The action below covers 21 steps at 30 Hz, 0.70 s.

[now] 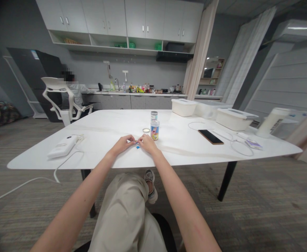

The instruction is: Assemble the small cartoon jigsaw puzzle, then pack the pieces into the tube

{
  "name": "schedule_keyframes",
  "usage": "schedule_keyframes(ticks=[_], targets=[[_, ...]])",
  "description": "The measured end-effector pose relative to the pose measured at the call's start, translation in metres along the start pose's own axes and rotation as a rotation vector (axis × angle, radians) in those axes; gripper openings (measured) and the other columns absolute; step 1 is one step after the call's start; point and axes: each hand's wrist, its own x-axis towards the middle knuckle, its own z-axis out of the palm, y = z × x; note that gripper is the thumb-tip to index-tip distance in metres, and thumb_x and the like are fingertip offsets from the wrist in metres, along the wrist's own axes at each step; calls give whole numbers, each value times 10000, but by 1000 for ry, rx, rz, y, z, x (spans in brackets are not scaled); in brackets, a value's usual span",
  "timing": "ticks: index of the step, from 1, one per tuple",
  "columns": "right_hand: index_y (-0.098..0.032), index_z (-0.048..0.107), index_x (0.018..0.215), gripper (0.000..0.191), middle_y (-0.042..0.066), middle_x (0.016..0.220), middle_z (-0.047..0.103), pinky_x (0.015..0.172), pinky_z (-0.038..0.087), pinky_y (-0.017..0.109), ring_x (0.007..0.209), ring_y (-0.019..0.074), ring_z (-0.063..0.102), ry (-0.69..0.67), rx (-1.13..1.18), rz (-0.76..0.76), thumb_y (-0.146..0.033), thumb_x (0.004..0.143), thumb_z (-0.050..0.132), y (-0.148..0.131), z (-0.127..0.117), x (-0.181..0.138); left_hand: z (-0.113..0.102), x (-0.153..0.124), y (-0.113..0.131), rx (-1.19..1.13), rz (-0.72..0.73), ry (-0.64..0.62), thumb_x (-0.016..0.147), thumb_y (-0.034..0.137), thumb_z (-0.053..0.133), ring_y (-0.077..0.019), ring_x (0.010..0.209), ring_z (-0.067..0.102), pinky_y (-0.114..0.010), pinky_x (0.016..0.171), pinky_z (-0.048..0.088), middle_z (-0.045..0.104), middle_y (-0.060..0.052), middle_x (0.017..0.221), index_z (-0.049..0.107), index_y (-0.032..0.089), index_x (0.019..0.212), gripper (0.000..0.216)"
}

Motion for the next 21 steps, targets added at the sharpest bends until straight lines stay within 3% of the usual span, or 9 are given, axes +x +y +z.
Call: schedule_keyframes(ticks=[7, 13, 17, 21], targets=[[-163, 743, 910, 185, 67, 936, 644, 855, 407, 280, 914, 167, 567, 28, 13, 55, -205, 905, 563, 1, 4, 0, 0, 1, -4, -23, -36, 10, 798, 388, 599, -178, 823, 621, -303, 783, 480, 704, -47, 874, 657, 176, 831, 222], [-163, 735, 900, 176, 54, 947, 638, 870, 421, 274, 913, 156, 574, 12, 98, -19, -186, 895, 561, 5, 7, 3, 1, 3, -6, -51, -36, -25, 749, 426, 634, -174, 778, 610, -304, 770, 482, 695, -36, 835, 625, 180, 788, 249], [-159, 729, 983, 261, 75, 1024, 652, 931, 422, 296, 978, 172, 584, 83, 79, 96, -88, 854, 513, 12, 3, 2, 1, 3, -8, -79, -62, 10, 728, 436, 665, -169, 751, 609, -304, 754, 482, 685, -20, 803, 590, 188, 801, 269], [-140, 742, 1005, 256, 111, 1025, 662, 944, 427, 310, 983, 209, 594, 13, -19, 141, -122, 773, 637, 19, 0, -2, 2, 2, -10, -132, -87, 48, 710, 410, 702, -165, 753, 620, -291, 738, 477, 678, -4, 784, 585, 194, 891, 305]])
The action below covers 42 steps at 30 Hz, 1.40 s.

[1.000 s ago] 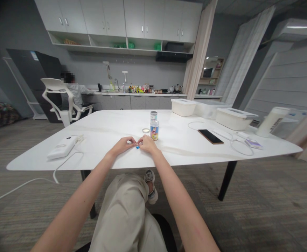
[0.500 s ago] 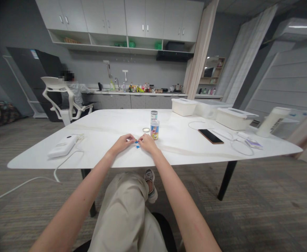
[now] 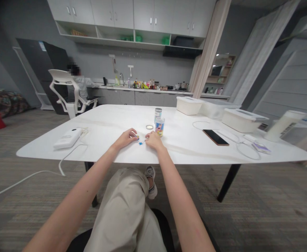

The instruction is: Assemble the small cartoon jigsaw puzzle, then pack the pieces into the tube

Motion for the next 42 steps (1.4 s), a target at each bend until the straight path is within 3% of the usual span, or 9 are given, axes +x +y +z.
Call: schedule_keyframes(ticks=[5, 9, 12, 17, 22, 28, 36, 42], targets=[[-166, 759, 950, 189, 93, 987, 688, 861, 464, 289, 878, 178, 618, -33, 58, -19, -149, 808, 636, 0, -3, -2, 1, 1, 0, -42, 54, -80, 713, 397, 704, -167, 790, 623, -294, 762, 467, 696, -44, 819, 645, 153, 825, 275], [-164, 750, 935, 174, 71, 945, 711, 810, 481, 273, 784, 144, 622, -44, 131, -25, -127, 801, 645, -2, -6, -2, 0, 0, 3, -107, 21, -283, 690, 420, 728, -161, 767, 621, -290, 751, 462, 700, -46, 797, 668, 134, 840, 328], [-151, 748, 943, 181, 76, 939, 715, 802, 483, 270, 766, 136, 621, -61, 141, -38, -114, 811, 629, -3, -8, -3, 0, 0, 5, -112, 29, -361, 691, 411, 735, -154, 766, 613, -290, 769, 457, 703, -39, 801, 677, 135, 847, 322], [-153, 755, 956, 191, 93, 978, 711, 821, 480, 280, 821, 155, 623, -42, 111, -64, -154, 784, 671, -4, -9, -4, 0, 1, 3, -81, 60, -348, 672, 403, 751, -155, 790, 596, -292, 791, 455, 698, -34, 841, 681, 145, 859, 326], [-154, 747, 984, 228, 62, 900, 738, 771, 481, 255, 745, 131, 616, -88, 201, -17, -135, 771, 668, -1, -7, -3, 2, 1, 0, -93, 91, -357, 716, 395, 718, -156, 824, 600, -301, 818, 454, 700, -45, 908, 659, 147, 910, 320], [-147, 745, 1020, 299, 56, 889, 742, 741, 473, 249, 714, 124, 605, -88, 245, -5, -113, 733, 667, -3, -7, -4, 3, 2, -2, -98, 93, -341, 709, 396, 719, -158, 806, 595, -304, 802, 452, 679, -25, 838, 632, 150, 866, 304], [-142, 765, 880, 165, 45, 783, 729, 703, 457, 237, 701, 131, 602, -96, 261, -76, -145, 758, 654, -6, -7, -3, 3, 2, -2, -67, 95, -326, 713, 382, 705, -152, 799, 588, -297, 806, 445, 670, -15, 825, 648, 151, 839, 269], [-128, 721, 926, 219, 32, 756, 713, 656, 454, 214, 657, 109, 597, -80, 347, -42, -75, 732, 633, -4, -4, -3, 4, 2, -3, -84, 72, -316, 699, 380, 714, -158, 827, 605, -307, 830, 454, 689, -25, 848, 649, 153, 823, 266]])
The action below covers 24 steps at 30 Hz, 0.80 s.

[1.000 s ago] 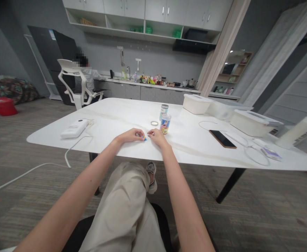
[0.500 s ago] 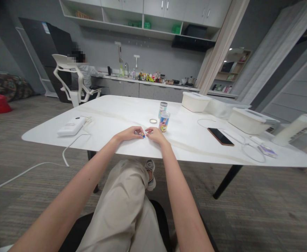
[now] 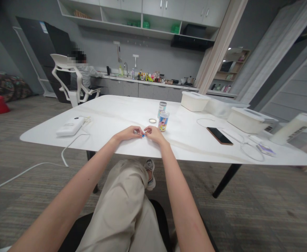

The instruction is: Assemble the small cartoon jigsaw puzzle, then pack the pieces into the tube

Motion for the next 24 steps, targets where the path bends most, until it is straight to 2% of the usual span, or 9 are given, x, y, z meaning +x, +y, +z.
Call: schedule_keyframes(ticks=[6, 20, 24], targets=[[-143, 718, 832, 138, -2, 681, 676, 623, 413, 211, 626, 103, 554, -61, -45, -67, -111, 721, 643, -2, -1, -1, -1, -1, 5, 35, -23, 25, 681, 403, 721, -157, 781, 585, -306, 794, 453, 662, -6, 801, 631, 158, 795, 284], [-137, 695, 826, 178, -6, 737, 665, 639, 399, 228, 642, 103, 503, -138, 126, -97, -247, 686, 699, 5, 3, 1, -2, -1, 6, 20, -21, 47, 653, 426, 725, -147, 751, 548, -294, 757, 438, 609, 6, 771, 594, 160, 770, 319], [-142, 685, 897, 212, -2, 792, 676, 654, 413, 223, 659, 102, 520, -109, 149, -101, -195, 692, 678, 3, 3, 2, -3, -1, 6, 9, -21, 74, 664, 427, 716, -137, 712, 531, -286, 732, 431, 597, 15, 725, 608, 159, 762, 305]])
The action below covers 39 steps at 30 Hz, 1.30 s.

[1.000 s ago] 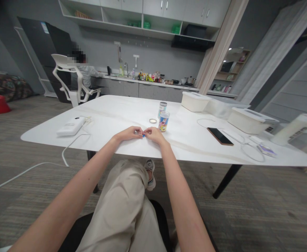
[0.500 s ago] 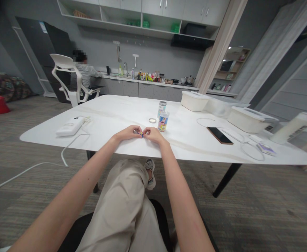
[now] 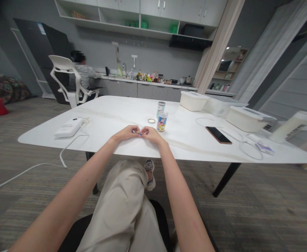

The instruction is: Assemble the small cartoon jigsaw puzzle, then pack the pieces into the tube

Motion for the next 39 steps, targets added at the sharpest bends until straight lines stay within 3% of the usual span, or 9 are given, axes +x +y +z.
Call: schedule_keyframes(ticks=[9, 13, 16, 18, 21, 29, 33, 37, 39], targets=[[-168, 708, 838, 112, 20, 787, 684, 708, 434, 246, 696, 126, 557, 217, -180, -13, -162, 773, 617, -18, -9, 0, -1, 1, -5, -27, -40, 89, 654, 392, 730, -144, 716, 559, -289, 731, 455, 630, 6, 725, 624, 161, 785, 286], [-182, 701, 861, 120, 42, 893, 697, 790, 457, 279, 748, 142, 581, 447, -300, -57, -172, 794, 603, -36, -54, 9, -1, 1, -8, -12, -54, 92, 643, 430, 724, -156, 721, 561, -290, 719, 449, 631, -2, 730, 625, 172, 788, 312], [-169, 683, 958, 197, 42, 885, 700, 779, 468, 296, 749, 154, 598, 611, -389, 87, -146, 769, 629, -38, -98, 19, -1, 1, -8, 7, -49, 103, 646, 446, 724, -159, 714, 553, -292, 708, 443, 619, -3, 716, 635, 170, 786, 323], [-157, 685, 930, 188, 43, 845, 705, 770, 473, 296, 762, 161, 613, 602, -443, 194, -131, 744, 667, -34, -120, 26, -1, 0, -8, 18, -47, 109, 652, 453, 725, -159, 709, 550, -294, 706, 445, 622, -6, 712, 642, 169, 778, 321], [-150, 704, 799, 96, 54, 821, 718, 739, 477, 274, 763, 159, 635, 466, -490, 277, -120, 709, 716, -27, -137, 35, -1, 0, -7, 18, -55, 116, 647, 466, 737, -165, 715, 558, -299, 709, 454, 642, -13, 722, 654, 171, 784, 335], [-181, 770, 742, 152, 36, 763, 753, 665, 474, 235, 758, 178, 683, 251, -484, 280, -80, 709, 661, -28, -140, 47, -1, 0, -9, 35, -65, 117, 652, 468, 735, -174, 724, 567, -314, 726, 464, 652, -14, 732, 656, 182, 791, 328], [-165, 775, 785, 167, 64, 834, 754, 720, 480, 260, 817, 206, 678, 268, -525, 274, -88, 730, 638, -37, -139, 45, 0, 1, -13, -4, -68, 133, 634, 439, 755, -167, 725, 572, -314, 736, 472, 646, -7, 751, 643, 190, 829, 336], [-166, 745, 901, 250, 76, 930, 723, 796, 465, 282, 840, 190, 637, 481, -575, 73, -87, 790, 536, -55, -109, 39, 1, 2, -15, -80, -66, 157, 594, 398, 776, -157, 725, 576, -309, 741, 474, 635, 1, 765, 612, 189, 834, 358], [-171, 717, 947, 231, 60, 903, 699, 778, 459, 273, 783, 162, 612, 379, -524, -66, -125, 825, 526, -61, -80, 34, 1, 3, -15, -101, -63, 155, 582, 387, 780, -154, 723, 578, -306, 739, 474, 629, 4, 761, 604, 185, 818, 357]])
